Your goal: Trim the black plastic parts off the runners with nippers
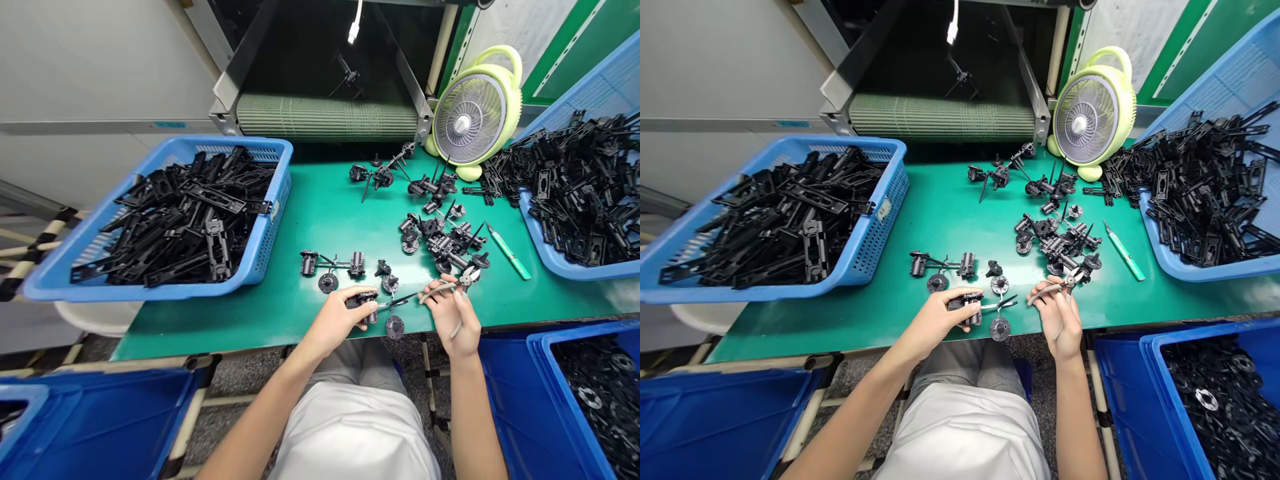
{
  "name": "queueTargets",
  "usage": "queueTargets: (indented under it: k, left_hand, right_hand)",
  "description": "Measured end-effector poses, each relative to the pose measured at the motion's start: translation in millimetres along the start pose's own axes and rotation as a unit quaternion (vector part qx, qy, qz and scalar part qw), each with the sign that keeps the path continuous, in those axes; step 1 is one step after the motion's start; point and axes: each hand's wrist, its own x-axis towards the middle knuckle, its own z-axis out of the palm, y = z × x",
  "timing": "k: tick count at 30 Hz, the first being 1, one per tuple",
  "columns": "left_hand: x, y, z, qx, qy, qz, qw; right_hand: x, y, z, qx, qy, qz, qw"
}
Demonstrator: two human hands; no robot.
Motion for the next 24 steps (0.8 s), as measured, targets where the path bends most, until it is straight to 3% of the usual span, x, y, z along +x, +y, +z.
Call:
queueTargets:
  k: [3, 6, 9, 12, 14, 18, 21, 24]
  left_hand:
    - [2.3, 1.9, 1.6, 0.106, 0.093, 0.094, 0.986]
    - [1.8, 2.5, 0.5, 0.111, 0.173, 0.167, 0.964]
    - [-3.9, 1.4, -6.0, 0.012, 0.217, 0.147, 0.965]
    - [-17.0, -1.1, -14.2, -0.190, 0.168, 0.085, 0.963]
    - [-29.6, -2.4, -16.8, -0.310, 0.094, 0.058, 0.944]
    - [-54.2, -2.3, -11.9, -0.388, -0.029, 0.033, 0.920]
    - [-64.4, -2.0, -6.6, -0.387, -0.084, 0.015, 0.918]
    - [-68.8, -3.0, -6.0, -0.390, -0.088, 0.013, 0.917]
  right_hand:
    - [0.2, -0.3, 0.3, -0.003, 0.006, 0.004, 1.000]
    - [2.5, -0.8, 1.1, -0.023, 0.012, 0.007, 1.000]
    - [1.7, -1.9, 2.3, -0.057, 0.009, 0.007, 0.998]
    - [-12.8, -6.3, 6.9, -0.173, 0.013, -0.029, 0.984]
    - [-30.5, -12.5, 14.9, -0.320, -0.019, -0.075, 0.944]
    - [-62.0, -26.6, 44.3, -0.563, -0.185, -0.171, 0.787]
    - [-67.8, -31.7, 66.8, -0.641, -0.239, -0.244, 0.687]
    - [-65.9, -34.1, 79.2, -0.677, -0.247, -0.281, 0.634]
